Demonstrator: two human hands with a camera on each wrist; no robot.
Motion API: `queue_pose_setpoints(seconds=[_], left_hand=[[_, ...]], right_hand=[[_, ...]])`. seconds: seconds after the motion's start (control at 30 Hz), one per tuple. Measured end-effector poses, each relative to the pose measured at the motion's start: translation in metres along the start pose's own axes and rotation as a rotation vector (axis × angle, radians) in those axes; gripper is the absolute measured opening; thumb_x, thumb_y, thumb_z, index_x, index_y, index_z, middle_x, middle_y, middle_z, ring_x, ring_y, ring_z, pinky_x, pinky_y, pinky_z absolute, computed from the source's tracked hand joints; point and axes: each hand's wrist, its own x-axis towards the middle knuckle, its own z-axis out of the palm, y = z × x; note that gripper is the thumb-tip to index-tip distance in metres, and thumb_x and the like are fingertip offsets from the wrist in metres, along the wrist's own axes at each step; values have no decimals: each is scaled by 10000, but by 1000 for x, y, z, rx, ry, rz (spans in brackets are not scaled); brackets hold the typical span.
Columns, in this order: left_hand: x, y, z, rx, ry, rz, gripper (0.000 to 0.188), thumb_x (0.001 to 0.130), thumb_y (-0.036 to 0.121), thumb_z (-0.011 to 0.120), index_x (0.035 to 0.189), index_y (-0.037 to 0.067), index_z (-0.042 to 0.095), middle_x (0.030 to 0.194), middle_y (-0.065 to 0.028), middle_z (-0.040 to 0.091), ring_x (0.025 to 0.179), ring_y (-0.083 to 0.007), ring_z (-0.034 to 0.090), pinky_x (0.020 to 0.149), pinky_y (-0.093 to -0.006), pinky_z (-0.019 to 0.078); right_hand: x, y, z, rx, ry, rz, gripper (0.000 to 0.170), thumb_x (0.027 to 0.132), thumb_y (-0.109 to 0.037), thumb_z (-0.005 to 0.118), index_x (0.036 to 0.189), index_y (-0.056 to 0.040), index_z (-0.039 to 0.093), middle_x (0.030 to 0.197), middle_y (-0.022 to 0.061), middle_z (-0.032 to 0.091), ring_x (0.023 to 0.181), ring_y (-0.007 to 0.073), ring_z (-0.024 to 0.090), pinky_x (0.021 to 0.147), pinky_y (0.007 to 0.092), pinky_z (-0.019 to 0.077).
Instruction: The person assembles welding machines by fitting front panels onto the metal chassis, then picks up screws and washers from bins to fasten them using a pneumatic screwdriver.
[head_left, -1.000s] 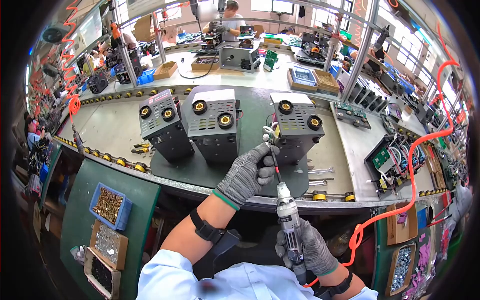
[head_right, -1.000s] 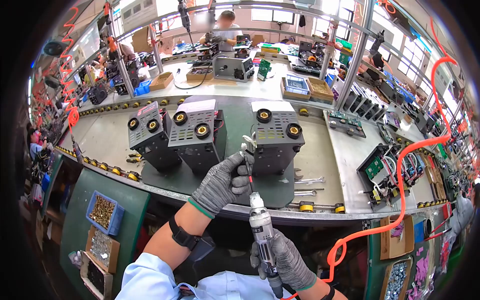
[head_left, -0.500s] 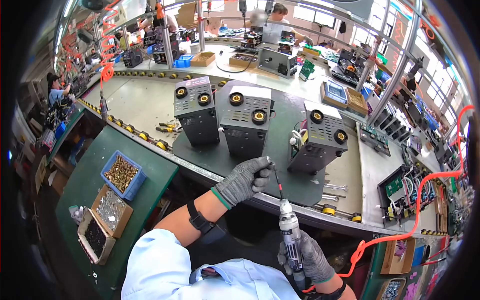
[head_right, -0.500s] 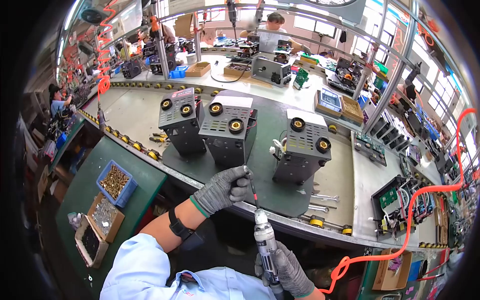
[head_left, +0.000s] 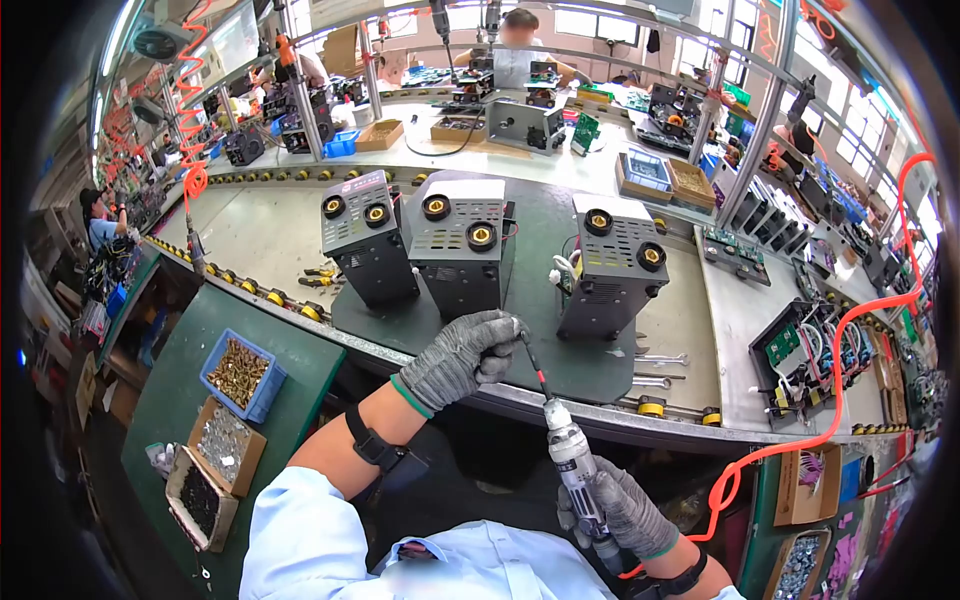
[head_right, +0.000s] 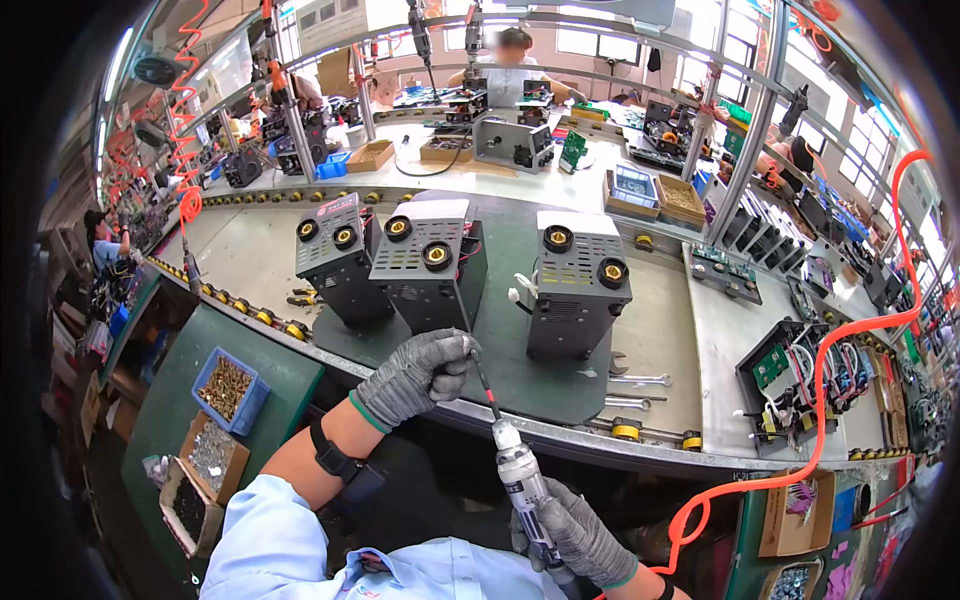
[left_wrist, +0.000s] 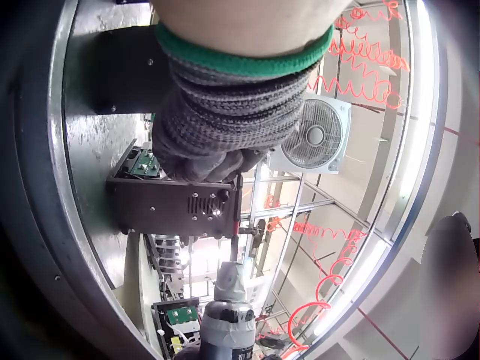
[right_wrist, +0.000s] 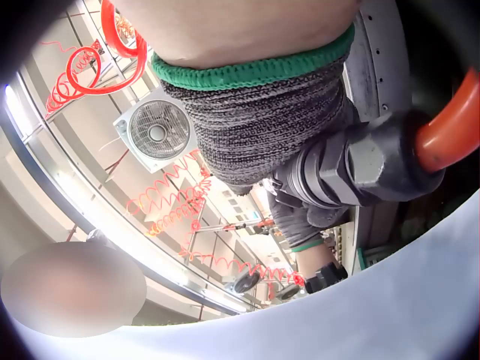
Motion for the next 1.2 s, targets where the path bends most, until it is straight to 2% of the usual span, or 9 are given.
queue_pose_setpoints(seconds=[0.2, 0.37, 0.6, 0.73, 0.8, 0.93, 1.1, 1.17, 1.2], left_hand=[[-7, 13, 9, 107, 43, -15, 209, 1031, 246, 595, 1009, 42, 631, 753, 28, 482, 535, -42, 400, 449, -193, 310], [-1, 22, 10, 709, 134, 110, 238, 993, 282, 658, 1002, 45, 639, 736, 30, 547, 583, -28, 460, 480, -190, 344], [10, 36, 22, 645, 34, -83, 233, 972, 282, 685, 1005, 56, 638, 695, 52, 506, 570, -25, 453, 478, -196, 341], [16, 35, 39, 455, 21, -79, 190, 977, 246, 683, 1006, 65, 631, 732, 46, 510, 557, -30, 447, 477, -192, 338], [23, 34, 48, 412, 16, -25, 169, 1005, 244, 653, 1007, 76, 634, 767, 40, 503, 550, -33, 432, 475, -195, 335], [38, 34, 72, 639, 166, 200, 328, 1021, 393, 628, 961, 70, 624, 707, 39, 459, 540, -35, 421, 468, -209, 339], [81, 31, 61, 946, 146, 512, 428, 1008, 480, 627, 875, 75, 588, 669, 43, 440, 537, -34, 432, 479, -208, 355], [84, 36, 75, 900, 345, 262, 431, 1003, 476, 636, 859, 72, 588, 673, 39, 455, 538, -41, 438, 476, -217, 360], [89, 36, 73, 958, 338, 277, 421, 1006, 459, 635, 862, 65, 601, 673, 37, 461, 539, -46, 436, 474, -227, 359]], right_hand=[[-4, -3, -5, -13, -27, 26, 755, 941, -627, 627, 1394, -53, 441, 943, 78, 641, 764, 136, 673, 555, 250, 563], [-9, -8, -5, -97, 31, 13, 699, 944, -597, 649, 1360, -61, 482, 941, 60, 631, 780, 136, 652, 568, 245, 550], [-16, -10, -20, 260, -124, 100, 739, 865, -667, 693, 1285, -82, 527, 928, 73, 628, 772, 171, 654, 509, 263, 545], [-17, -8, -14, 257, -31, 81, 864, 762, -734, 740, 1285, -82, 523, 877, 76, 623, 720, 201, 649, 455, 257, 521], [-15, 3, -17, 193, -25, -50, 711, 898, -647, 674, 1282, -68, 520, 937, 85, 650, 767, 165, 680, 502, 274, 560], [-12, -2, -6, 192, 62, -165, 689, 932, -639, 633, 1293, -66, 505, 917, 84, 660, 719, 147, 682, 506, 250, 557], [-7, -10, -7, 188, 107, -129, 653, 956, -622, 606, 1265, -57, 503, 914, 72, 655, 711, 119, 681, 487, 252, 561], [-1, -9, -4, 210, 142, -165, 637, 957, -626, 602, 1245, -65, 512, 902, 62, 649, 711, 120, 680, 477, 244, 552], [-1, -12, -3, 202, 141, -167, 613, 965, -617, 598, 1232, -71, 519, 893, 55, 643, 711, 120, 678, 475, 240, 548]])
